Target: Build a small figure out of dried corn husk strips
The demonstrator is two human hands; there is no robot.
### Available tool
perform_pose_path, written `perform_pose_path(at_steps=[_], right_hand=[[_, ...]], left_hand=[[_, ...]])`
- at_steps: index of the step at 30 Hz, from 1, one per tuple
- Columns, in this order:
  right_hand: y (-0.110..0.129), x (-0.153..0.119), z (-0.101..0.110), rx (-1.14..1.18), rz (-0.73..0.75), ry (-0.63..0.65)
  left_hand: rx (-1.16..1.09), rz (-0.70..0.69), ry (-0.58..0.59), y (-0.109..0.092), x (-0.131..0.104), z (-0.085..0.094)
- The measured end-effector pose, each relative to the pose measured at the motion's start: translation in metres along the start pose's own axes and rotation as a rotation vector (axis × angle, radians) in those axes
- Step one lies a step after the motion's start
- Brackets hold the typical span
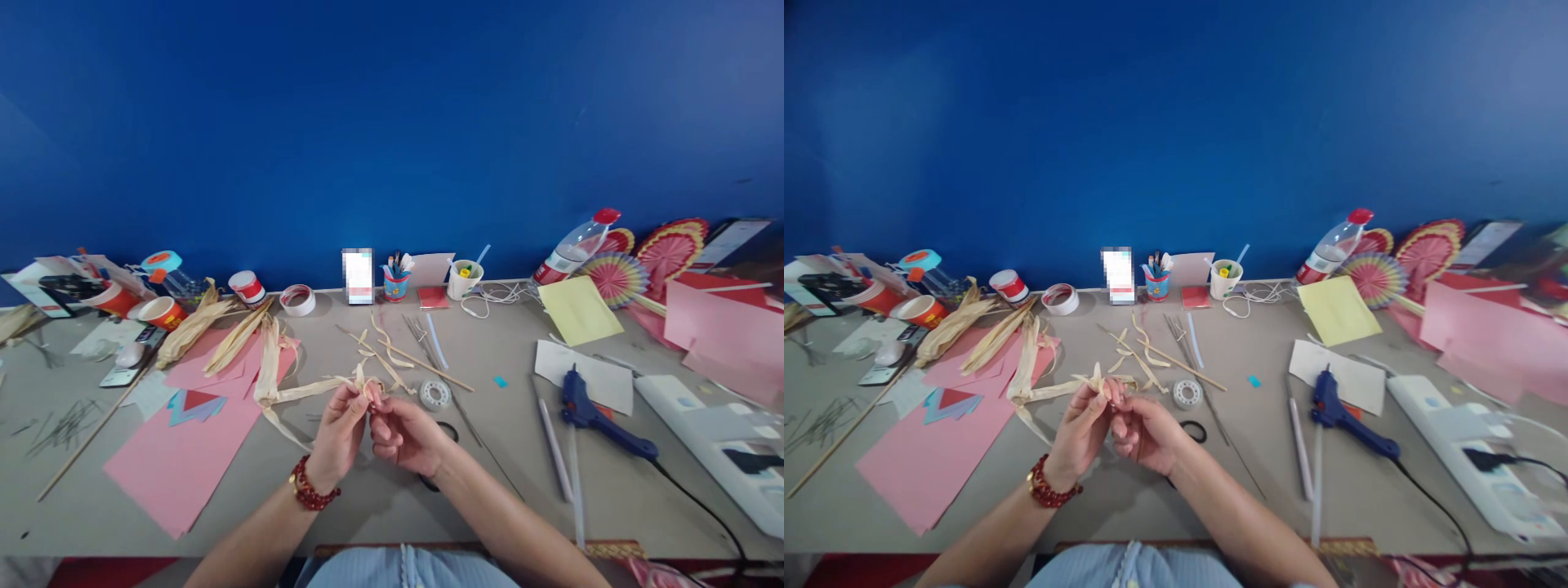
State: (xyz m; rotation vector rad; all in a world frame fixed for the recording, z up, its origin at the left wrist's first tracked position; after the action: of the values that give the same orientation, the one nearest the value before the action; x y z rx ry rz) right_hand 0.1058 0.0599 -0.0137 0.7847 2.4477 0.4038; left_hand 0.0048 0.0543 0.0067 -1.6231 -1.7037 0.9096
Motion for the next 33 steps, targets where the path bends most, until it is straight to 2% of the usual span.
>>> perform_pose_path(at_steps=[7,9,15,22,31,33], right_hand=[[0.0,0.001,-0.002,-0.052,0.127,-0.031],[-0.001,0.001,-0.004,-0.063,0.103,-0.012],[-0.007,0.0,-0.004,-0.028,-0.089,0.113],[-0.007,0.002,0.001,-0.092,0.072,-0.017],[-0.012,0.002,0.003,-0.085,-0.157,0.142],[-0.014,0.003,0.004,-0.124,-0.162,0.141]], left_hand=[[-0.024,0.102,0.056,0.001,0.002,-0.004],[-0.023,0.103,0.053,0.002,0.001,-0.003],[-0.029,0.054,0.069,0.006,-0.001,0.0],[-0.001,0.106,0.043,0.009,-0.001,0.002],[0.023,0.046,0.012,0.006,-0.002,0.0],[0.013,0.048,0.01,0.005,-0.001,0.0]])
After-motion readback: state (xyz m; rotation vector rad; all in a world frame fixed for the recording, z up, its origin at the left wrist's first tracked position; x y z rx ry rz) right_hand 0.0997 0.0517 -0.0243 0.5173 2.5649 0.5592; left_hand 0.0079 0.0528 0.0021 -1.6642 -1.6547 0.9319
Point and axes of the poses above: each hand's wrist, its own x-axis towards the middle knuckle, its own z-axis out of the back of the hand, y = z × x, the point moved 4 cm from there along x, towards the middle knuckle, and after that the axes turned 5 degrees about -y, right-handed, at the moved point
